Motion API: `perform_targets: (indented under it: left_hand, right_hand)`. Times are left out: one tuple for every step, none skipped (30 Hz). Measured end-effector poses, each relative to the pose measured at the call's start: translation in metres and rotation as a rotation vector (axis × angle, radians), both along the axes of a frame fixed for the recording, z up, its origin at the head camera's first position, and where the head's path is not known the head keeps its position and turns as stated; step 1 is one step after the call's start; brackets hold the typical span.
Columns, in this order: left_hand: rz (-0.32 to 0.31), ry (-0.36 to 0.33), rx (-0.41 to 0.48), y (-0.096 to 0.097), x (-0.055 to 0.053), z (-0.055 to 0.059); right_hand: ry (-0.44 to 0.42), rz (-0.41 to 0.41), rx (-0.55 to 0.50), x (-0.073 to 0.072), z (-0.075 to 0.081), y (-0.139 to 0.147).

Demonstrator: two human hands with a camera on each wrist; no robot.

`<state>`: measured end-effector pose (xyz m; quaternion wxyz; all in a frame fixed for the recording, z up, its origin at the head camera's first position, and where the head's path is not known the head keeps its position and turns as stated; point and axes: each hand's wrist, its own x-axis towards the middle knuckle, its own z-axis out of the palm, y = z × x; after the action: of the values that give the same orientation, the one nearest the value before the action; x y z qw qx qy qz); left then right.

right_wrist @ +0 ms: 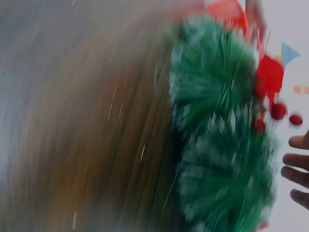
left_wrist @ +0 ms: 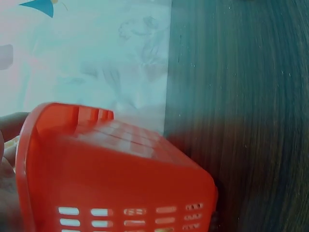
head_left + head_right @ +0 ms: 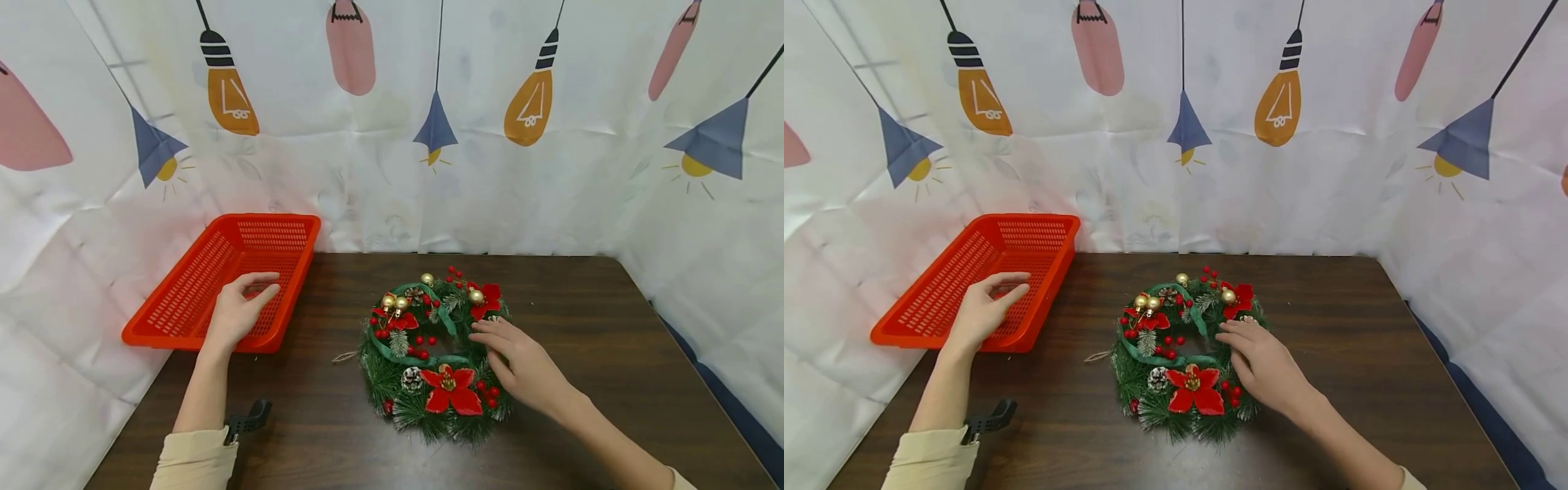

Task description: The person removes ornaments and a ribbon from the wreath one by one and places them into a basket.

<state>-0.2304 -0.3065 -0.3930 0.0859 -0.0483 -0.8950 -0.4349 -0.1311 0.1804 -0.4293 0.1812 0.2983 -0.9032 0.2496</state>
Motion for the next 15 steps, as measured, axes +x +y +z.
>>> perform_targets:
  left_hand:
    - [-0.004,0.003,0.0,0.001,0.0,0.0]
    - [-0.009,0.006,0.002,0.002,0.0,0.0]
    - [-0.012,0.011,0.003,0.004,0.0,0.0]
    - [-0.016,0.017,0.003,0.005,-0.001,0.001]
    - [-0.019,0.023,0.004,0.006,-0.001,0.0]
    - [-0.022,0.028,0.008,0.008,-0.001,0.001]
    - [-0.027,0.033,0.012,0.01,0.0,0.001]
    - [-0.032,0.039,0.016,0.011,0.0,0.001]
    - [-0.037,0.044,0.019,0.014,0.0,0.001]
    - [-0.043,0.049,0.021,0.016,0.0,0.001]
    - [-0.049,0.054,0.026,0.019,0.0,0.002]
    - [-0.057,0.06,0.03,0.021,-0.001,0.002]
    - [-0.063,0.068,0.035,0.024,-0.001,0.003]
    - [-0.068,0.075,0.037,0.027,-0.001,0.003]
    - [-0.072,0.082,0.04,0.029,-0.001,0.003]
  right_hand:
    - [0.017,0.008,-0.003,0.003,0.002,-0.006]
    - [0.032,0.013,0.0,0.006,0.003,-0.012]
    - [0.043,0.022,-0.001,0.008,0.004,-0.018]
    - [0.048,0.027,0.008,0.01,0.005,-0.024]
    - [0.05,0.029,0.023,0.013,0.005,-0.03]
    - [0.048,0.032,0.033,0.016,0.006,-0.035]
    - [0.044,0.034,0.047,0.019,0.006,-0.041]
    - [0.039,0.033,0.059,0.021,0.005,-0.046]
    - [0.036,0.035,0.068,0.023,0.005,-0.05]
    - [0.035,0.033,0.083,0.026,0.004,-0.055]
    - [0.036,0.032,0.091,0.027,0.004,-0.059]
    - [0.036,0.034,0.095,0.029,0.004,-0.063]
    - [0.037,0.033,0.104,0.03,0.003,-0.067]
    - [0.036,0.035,0.111,0.03,0.003,-0.071]
    - [0.034,0.036,0.119,0.03,0.003,-0.074]
